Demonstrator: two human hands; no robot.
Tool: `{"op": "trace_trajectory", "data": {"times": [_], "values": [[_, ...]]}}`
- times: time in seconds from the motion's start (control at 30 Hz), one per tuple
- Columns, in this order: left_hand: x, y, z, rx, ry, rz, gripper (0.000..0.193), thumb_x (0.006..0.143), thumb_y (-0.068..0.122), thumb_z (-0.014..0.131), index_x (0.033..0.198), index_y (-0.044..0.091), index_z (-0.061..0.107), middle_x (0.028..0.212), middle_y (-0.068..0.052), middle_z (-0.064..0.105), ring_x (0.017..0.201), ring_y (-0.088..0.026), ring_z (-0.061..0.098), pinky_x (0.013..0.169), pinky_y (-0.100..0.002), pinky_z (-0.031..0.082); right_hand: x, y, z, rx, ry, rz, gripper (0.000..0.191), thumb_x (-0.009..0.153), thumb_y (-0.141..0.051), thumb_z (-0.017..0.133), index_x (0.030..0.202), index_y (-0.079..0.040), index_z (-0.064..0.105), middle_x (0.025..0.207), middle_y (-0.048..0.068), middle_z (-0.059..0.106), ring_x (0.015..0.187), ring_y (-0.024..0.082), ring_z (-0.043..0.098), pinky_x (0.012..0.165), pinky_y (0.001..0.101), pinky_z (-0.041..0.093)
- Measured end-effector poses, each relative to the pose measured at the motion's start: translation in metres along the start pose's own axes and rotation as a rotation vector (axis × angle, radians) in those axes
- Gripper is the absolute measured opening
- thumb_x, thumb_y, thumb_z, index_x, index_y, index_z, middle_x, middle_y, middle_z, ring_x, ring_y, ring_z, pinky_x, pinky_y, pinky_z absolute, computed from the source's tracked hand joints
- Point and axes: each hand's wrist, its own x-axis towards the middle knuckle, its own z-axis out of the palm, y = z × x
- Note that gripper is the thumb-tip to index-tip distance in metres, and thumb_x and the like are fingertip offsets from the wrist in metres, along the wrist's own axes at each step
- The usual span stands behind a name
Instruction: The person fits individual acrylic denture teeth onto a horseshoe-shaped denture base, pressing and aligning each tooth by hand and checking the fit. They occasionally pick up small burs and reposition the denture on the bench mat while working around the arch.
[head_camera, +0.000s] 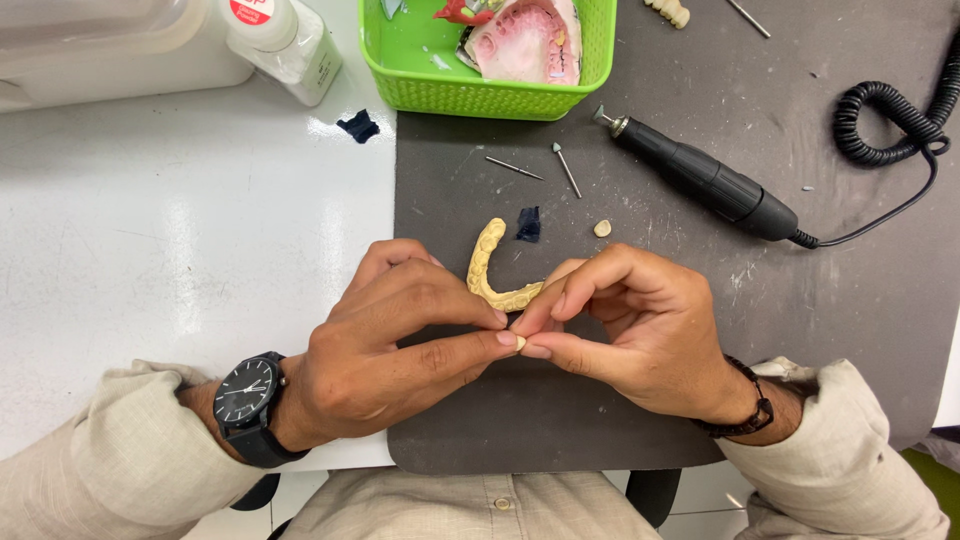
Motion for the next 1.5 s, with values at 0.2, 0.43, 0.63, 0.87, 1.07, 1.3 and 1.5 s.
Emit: {"op": "trace_trajectory", "data": {"times": [0.2,0.43,0.63,0.87,1.07,1.3,1.5], "values": [[0.000,-0.002,-0.002,-0.009,-0.023,0.013,0.028,0.087,0.005,0.086,0.113,0.008,0.075,0.108,-0.003,0.071,0.096,-0.016,0.070,0.092,-0.038,0.049,0.003,0.000,-0.006,0.066,-0.045,0.116,0.020,0.093,0.006,0.074,0.101,-0.001,0.057,0.106,0.019,0.078,0.104,0.024,0.078,0.090,0.0348,0.067],[-0.001,-0.006,0.000,0.076,-0.003,0.002,0.032,0.088,0.008,0.087,0.118,0.012,0.075,0.113,-0.004,0.073,0.097,-0.017,0.068,0.090,-0.037,0.045,0.003,0.004,-0.006,-0.017,0.031,0.166,0.021,0.090,0.006,0.074,0.106,0.001,0.061,0.107,0.018,0.079,0.106,0.024,0.079,0.091,0.0356,0.068],[-0.002,-0.004,0.001,0.144,-0.005,0.052,0.033,0.090,0.010,0.086,0.121,0.010,0.075,0.114,-0.003,0.072,0.098,-0.016,0.067,0.093,-0.039,0.043,0.001,0.004,-0.002,0.054,0.029,0.139,0.027,0.090,0.008,0.076,0.111,0.003,0.060,0.109,0.018,0.075,0.107,0.023,0.077,0.093,0.0370,0.068],[-0.003,-0.003,0.002,0.233,0.023,0.085,0.031,0.090,0.015,0.087,0.119,0.012,0.076,0.116,-0.002,0.072,0.101,-0.017,0.067,0.094,-0.043,0.036,-0.001,0.005,-0.001,0.054,0.063,0.221,0.022,0.089,0.009,0.074,0.107,0.004,0.063,0.109,0.020,0.078,0.103,0.024,0.079,0.088,0.0375,0.068],[-0.008,-0.001,0.000,0.340,0.072,0.140,0.033,0.089,0.016,0.087,0.120,0.014,0.077,0.118,0.000,0.071,0.105,-0.018,0.067,0.097,-0.044,0.031,-0.002,0.007,0.002,0.024,0.030,0.109,0.025,0.091,0.010,0.074,0.112,0.004,0.062,0.112,0.019,0.076,0.109,0.024,0.077,0.095,0.0364,0.066],[-0.011,-0.001,0.001,0.415,0.069,0.199,0.032,0.091,0.020,0.084,0.121,0.013,0.079,0.121,0.001,0.072,0.107,-0.017,0.068,0.102,-0.044,0.026,-0.004,0.009,0.001,0.041,0.047,0.118,0.027,0.088,0.008,0.077,0.111,0.005,0.064,0.111,0.017,0.075,0.105,0.021,0.076,0.093,0.0351,0.066],[-0.010,0.003,-0.001,0.550,0.130,0.356,0.019,0.090,0.017,0.084,0.109,0.017,0.080,0.120,0.007,0.072,0.112,-0.016,0.066,0.106,-0.044,0.023,-0.011,0.011,0.004,-0.043,0.096,0.122,0.023,0.084,0.006,0.082,0.103,0.005,0.069,0.101,0.016,0.078,0.095,0.020,0.079,0.085,0.0321,0.068]]}}
